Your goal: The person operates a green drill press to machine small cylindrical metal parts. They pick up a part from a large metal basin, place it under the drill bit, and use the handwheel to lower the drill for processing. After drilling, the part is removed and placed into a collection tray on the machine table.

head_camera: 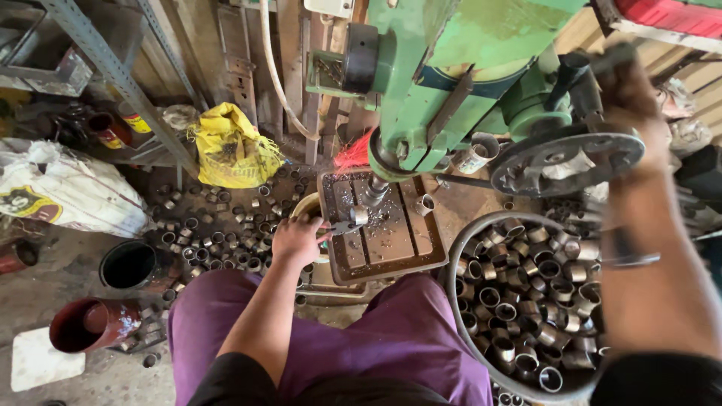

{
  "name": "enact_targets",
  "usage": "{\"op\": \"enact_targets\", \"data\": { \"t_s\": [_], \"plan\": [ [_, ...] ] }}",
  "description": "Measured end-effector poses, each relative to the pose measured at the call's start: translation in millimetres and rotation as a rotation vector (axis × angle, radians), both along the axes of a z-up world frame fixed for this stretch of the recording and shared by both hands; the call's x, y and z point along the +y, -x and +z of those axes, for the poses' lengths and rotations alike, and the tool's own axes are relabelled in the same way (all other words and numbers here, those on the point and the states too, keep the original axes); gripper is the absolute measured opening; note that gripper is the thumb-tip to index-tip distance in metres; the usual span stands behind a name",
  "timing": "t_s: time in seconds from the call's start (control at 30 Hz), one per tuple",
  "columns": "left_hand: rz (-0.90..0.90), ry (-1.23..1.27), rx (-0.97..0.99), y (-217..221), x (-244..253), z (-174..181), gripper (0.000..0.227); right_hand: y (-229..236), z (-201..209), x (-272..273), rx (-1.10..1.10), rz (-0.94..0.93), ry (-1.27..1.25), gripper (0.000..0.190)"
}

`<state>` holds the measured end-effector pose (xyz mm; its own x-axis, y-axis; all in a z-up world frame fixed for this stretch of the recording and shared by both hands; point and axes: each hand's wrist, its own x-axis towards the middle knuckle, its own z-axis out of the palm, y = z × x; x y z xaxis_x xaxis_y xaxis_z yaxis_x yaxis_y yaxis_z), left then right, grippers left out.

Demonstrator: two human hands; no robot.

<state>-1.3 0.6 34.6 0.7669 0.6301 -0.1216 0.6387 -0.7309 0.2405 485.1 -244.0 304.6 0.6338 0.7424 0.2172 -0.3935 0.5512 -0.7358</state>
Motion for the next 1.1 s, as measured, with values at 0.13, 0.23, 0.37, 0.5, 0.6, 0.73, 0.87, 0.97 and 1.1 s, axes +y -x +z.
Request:
{"op": "enact_targets", "data": {
  "t_s": [0.13,0.23,0.37,0.5,0.6,0.73,0.87,0.97,1.1],
  "plan": [
    [-0.02,-0.059,-0.105,3,0,-9,0.034,85,41,-77,-0.023,0.089,0.163,0.027],
    [-0.018,-0.078,-0.209,4,3,-13,0.033,155,54,-87,-0.347,-0.061,0.4,0.025],
    [-0.029,-0.072,-0.255,4,3,-17,0.03,230,35,-62,-1.051,-0.424,0.818,0.023],
    [-0.029,-0.064,-0.213,5,2,-24,0.032,239,34,-55,-0.846,-0.487,0.665,0.029],
    [-0.037,-0.074,-0.131,2,4,-26,0.035,213,22,-59,-0.603,-0.313,0.635,0.008],
    [-0.034,-0.093,-0.137,3,4,-24,0.033,202,-1,-66,-0.719,-0.353,0.632,0.009],
    [-0.028,-0.066,-0.127,3,3,-21,0.03,196,-11,-69,-0.732,-0.366,0.588,0.007],
    [-0.013,-0.029,-0.093,2,1,-14,0.027,190,-18,-70,-0.765,-0.397,0.601,0.011],
    [0.007,0.009,-0.048,2,0,-5,0.029,182,-32,-71,-0.734,-0.437,0.613,0.008]
  ]
}}
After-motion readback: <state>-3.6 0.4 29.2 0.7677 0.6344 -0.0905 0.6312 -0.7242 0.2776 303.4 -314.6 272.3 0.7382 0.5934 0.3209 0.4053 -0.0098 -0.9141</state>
